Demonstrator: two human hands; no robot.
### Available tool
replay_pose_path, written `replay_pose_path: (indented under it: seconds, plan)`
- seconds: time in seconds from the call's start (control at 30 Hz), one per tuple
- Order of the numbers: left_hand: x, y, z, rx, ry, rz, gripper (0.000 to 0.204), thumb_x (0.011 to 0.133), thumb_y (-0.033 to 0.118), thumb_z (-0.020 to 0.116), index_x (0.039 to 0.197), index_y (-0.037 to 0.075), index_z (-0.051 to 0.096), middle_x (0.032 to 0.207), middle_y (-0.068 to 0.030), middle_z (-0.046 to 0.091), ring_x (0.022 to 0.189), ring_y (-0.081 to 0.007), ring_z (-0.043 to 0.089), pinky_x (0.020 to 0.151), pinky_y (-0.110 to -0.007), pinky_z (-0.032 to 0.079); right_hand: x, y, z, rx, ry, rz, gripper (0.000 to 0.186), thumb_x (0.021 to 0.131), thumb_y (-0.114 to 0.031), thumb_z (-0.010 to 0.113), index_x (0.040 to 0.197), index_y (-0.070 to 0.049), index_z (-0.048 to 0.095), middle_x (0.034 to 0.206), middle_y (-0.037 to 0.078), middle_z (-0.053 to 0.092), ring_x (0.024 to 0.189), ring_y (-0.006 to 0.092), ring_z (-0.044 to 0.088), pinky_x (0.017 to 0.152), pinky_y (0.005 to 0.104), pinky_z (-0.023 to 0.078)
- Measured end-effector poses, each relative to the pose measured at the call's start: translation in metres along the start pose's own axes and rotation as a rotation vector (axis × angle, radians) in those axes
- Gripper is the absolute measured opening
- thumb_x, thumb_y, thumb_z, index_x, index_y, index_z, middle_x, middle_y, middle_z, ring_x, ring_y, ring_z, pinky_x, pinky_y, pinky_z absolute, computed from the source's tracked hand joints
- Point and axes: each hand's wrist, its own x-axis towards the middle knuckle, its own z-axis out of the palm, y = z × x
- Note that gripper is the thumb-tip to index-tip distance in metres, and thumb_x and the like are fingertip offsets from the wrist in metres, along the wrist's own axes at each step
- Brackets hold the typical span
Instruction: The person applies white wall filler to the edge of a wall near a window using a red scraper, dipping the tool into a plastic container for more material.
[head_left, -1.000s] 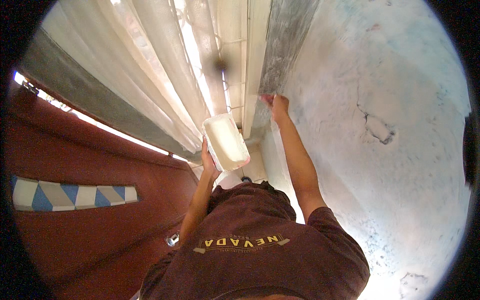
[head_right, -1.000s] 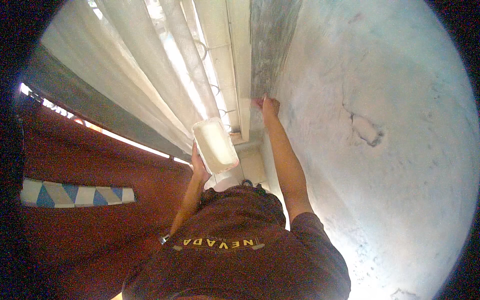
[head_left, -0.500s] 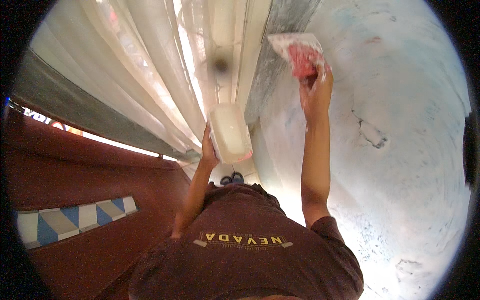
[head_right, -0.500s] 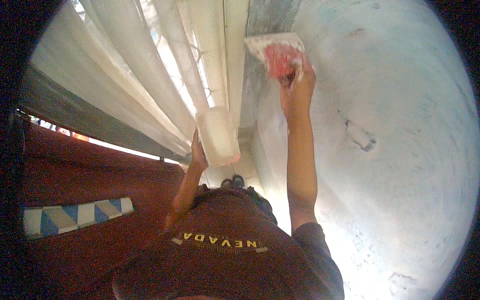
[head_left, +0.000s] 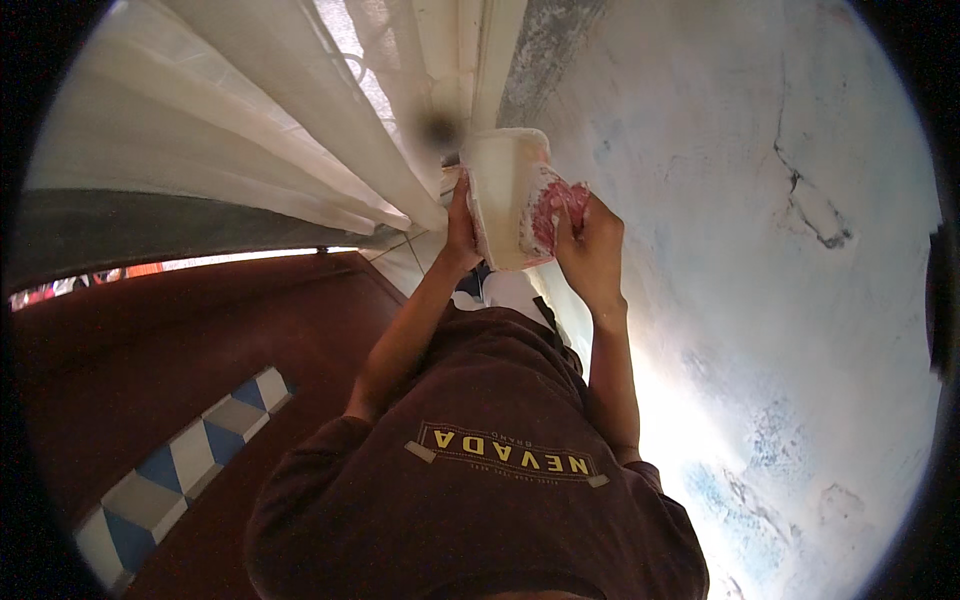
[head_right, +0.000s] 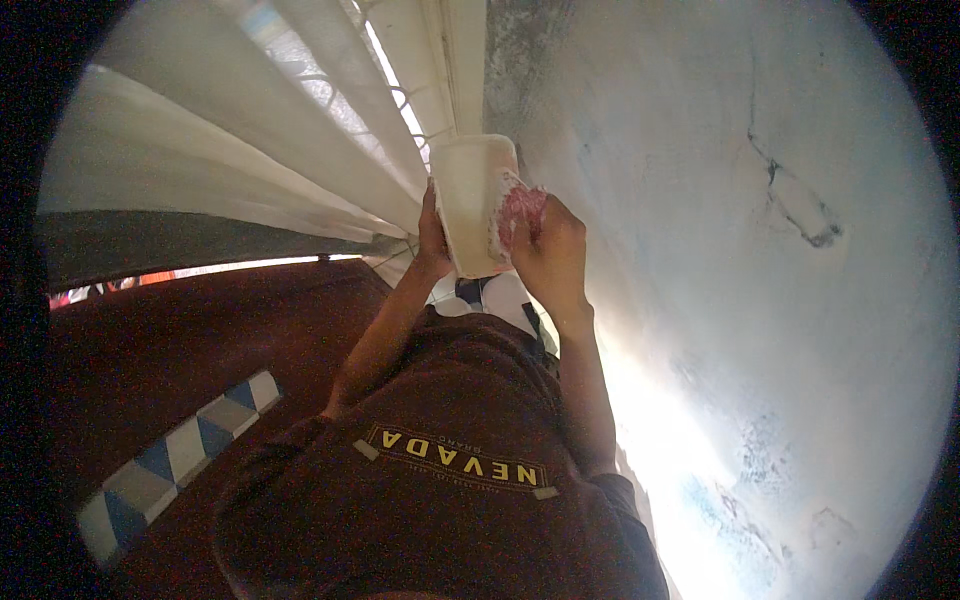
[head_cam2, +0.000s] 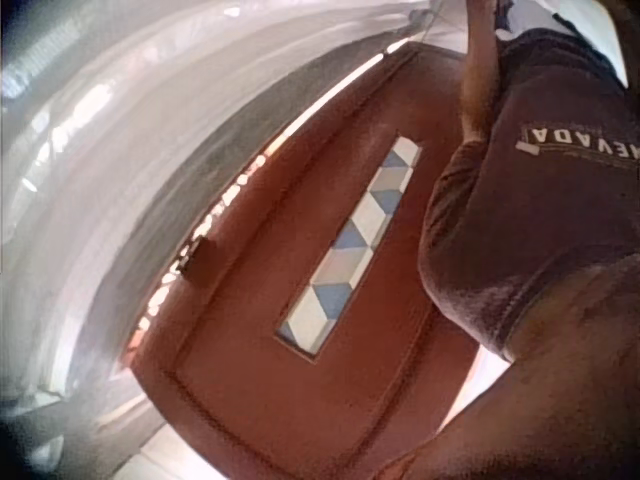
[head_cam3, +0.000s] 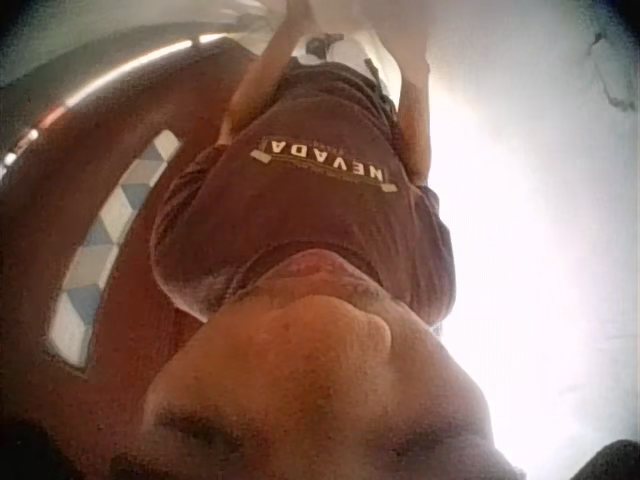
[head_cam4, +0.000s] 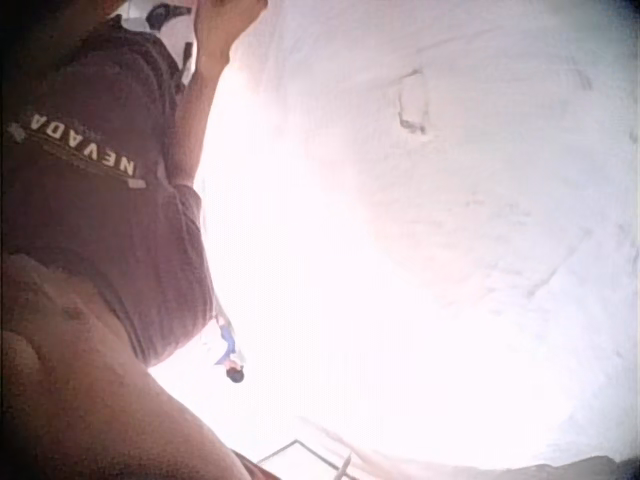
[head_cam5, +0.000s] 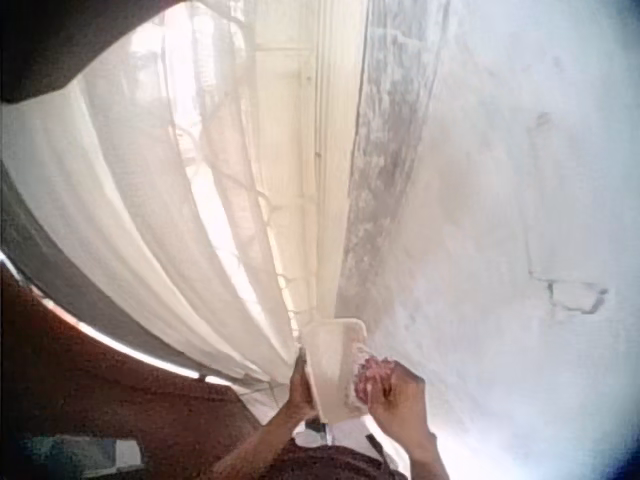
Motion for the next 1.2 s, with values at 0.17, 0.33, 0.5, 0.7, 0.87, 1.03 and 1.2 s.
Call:
replay_pose_path:
  seconds: [0.17,0.33,0.5,0.7,0.87,1.03,1.2]
  plan:
    - [0.004,-0.027,-0.010,-0.007,-0.023,-0.088,0.068,0.100,0.060,0.034,0.147,0.011,0.040,0.139,-0.0132,0.053,0.125,-0.0297,0.054,0.109,-0.048,0.043,0.004,0.010,0.029,-0.114,-0.008,-0.032,0.016,0.087,-0.013,0.060,0.094,0.000,0.064,0.083,0.021,0.064,0.075,0.0406,0.064,0.067,0.0478,0.050]
    - [0.000,-0.026,-0.011,-0.026,-0.021,-0.070,0.066,0.102,0.058,0.034,0.147,0.010,0.039,0.139,-0.0134,0.053,0.125,-0.0276,0.054,0.108,-0.046,0.044,0.001,0.000,0.020,-0.090,0.009,0.052,0.016,0.087,-0.014,0.060,0.094,-0.001,0.064,0.085,0.021,0.065,0.078,0.0416,0.065,0.069,0.0495,0.050]
    - [0.005,-0.023,-0.009,0.024,-0.031,-0.095,0.069,0.101,0.060,0.033,0.147,0.009,0.039,0.138,-0.0146,0.053,0.126,-0.0283,0.054,0.109,-0.047,0.043,0.004,0.012,0.037,-0.186,-0.040,-0.009,0.015,0.087,-0.010,0.057,0.095,-0.001,0.066,0.092,0.019,0.068,0.079,0.0383,0.067,0.069,0.0447,0.052]
    - [0.009,-0.010,-0.016,0.031,0.052,-0.110,0.074,0.098,0.064,0.037,0.148,0.009,0.038,0.139,-0.0149,0.052,0.126,-0.0310,0.053,0.108,-0.049,0.043,0.005,0.053,0.019,0.463,0.013,0.207,0.013,0.092,-0.005,0.056,0.099,0.001,0.065,0.094,0.011,0.070,0.078,0.0183,0.067,0.070,0.0336,0.053]
    - [0.003,0.004,-0.016,0.003,0.032,-0.022,0.074,0.097,0.065,0.038,0.148,0.011,0.038,0.139,-0.0147,0.052,0.125,-0.0316,0.054,0.107,-0.050,0.044,-0.001,0.064,0.017,1.107,0.026,0.431,0.015,0.099,-0.009,0.055,0.106,0.000,0.064,0.104,0.007,0.067,0.092,0.0148,0.064,0.085,0.0298,0.053]
    - [0.000,0.004,-0.022,0.015,0.049,-0.002,0.067,0.099,0.059,0.041,0.145,0.010,0.042,0.136,-0.0128,0.056,0.122,-0.0271,0.057,0.105,-0.045,0.046,-0.008,0.071,0.020,0.911,-0.016,0.362,0.019,0.098,-0.011,0.058,0.112,0.002,0.063,0.109,0.009,0.066,0.098,0.0163,0.064,0.087,0.0314,0.053]
    - [-0.008,0.008,-0.030,0.039,0.176,0.031,0.066,0.099,0.059,0.040,0.144,0.011,0.043,0.133,-0.0114,0.057,0.120,-0.0263,0.057,0.103,-0.043,0.047,0.013,0.056,0.028,1.296,0.148,0.446,0.030,0.097,-0.007,0.050,0.126,-0.002,0.056,0.120,0.010,0.063,0.107,0.0148,0.061,0.084,0.0245,0.048]
